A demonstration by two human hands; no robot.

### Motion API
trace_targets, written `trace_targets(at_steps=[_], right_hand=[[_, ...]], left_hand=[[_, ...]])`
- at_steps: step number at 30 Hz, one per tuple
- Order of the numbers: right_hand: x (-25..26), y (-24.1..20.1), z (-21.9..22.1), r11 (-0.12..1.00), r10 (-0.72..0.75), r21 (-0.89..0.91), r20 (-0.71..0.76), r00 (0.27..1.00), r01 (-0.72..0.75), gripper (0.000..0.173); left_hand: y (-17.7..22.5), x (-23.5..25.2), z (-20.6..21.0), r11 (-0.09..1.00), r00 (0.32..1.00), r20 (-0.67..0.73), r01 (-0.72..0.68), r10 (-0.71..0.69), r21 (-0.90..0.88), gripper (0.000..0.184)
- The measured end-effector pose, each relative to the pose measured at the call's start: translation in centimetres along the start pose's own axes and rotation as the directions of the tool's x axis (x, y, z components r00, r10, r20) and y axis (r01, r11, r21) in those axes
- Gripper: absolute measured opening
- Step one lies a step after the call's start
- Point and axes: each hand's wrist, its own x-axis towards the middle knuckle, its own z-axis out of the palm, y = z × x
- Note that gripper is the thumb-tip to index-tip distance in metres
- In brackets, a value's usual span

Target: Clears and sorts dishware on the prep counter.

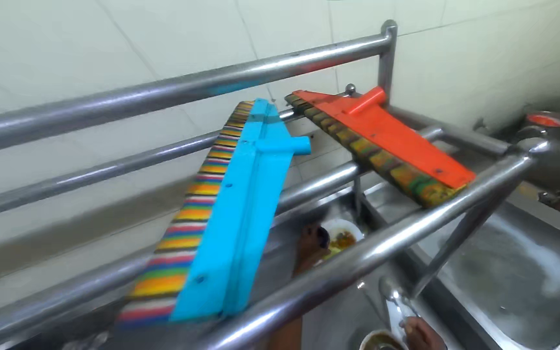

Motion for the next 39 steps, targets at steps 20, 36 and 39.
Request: trace_targets(at_steps=[20,36,39], right_hand=[[-6.9,-3.2,7.5,0.99,-0.023,0.141,-0.007,1.0,0.024,0.021],[-11.1,2.7,-3.9,0.976,0.16,0.197,-0.369,0.915,-0.091,0.022],[-9.2,3.0,-4.4,0.973,0.174,0.203,-0.329,0.928,-0.111,0.021]], left_hand=[[-11.0,-34.7,-7.5,0.742,0.771,-0.573,-0.207,-0.277,-0.638,0.106],[5.7,-30.7,10.7,0.926,0.92,0.199,-0.289,0.339,-0.242,0.096],[3.8,-27.3,9.2,0.86,0.985,0.066,-0.105,0.158,-0.5,0.077]])
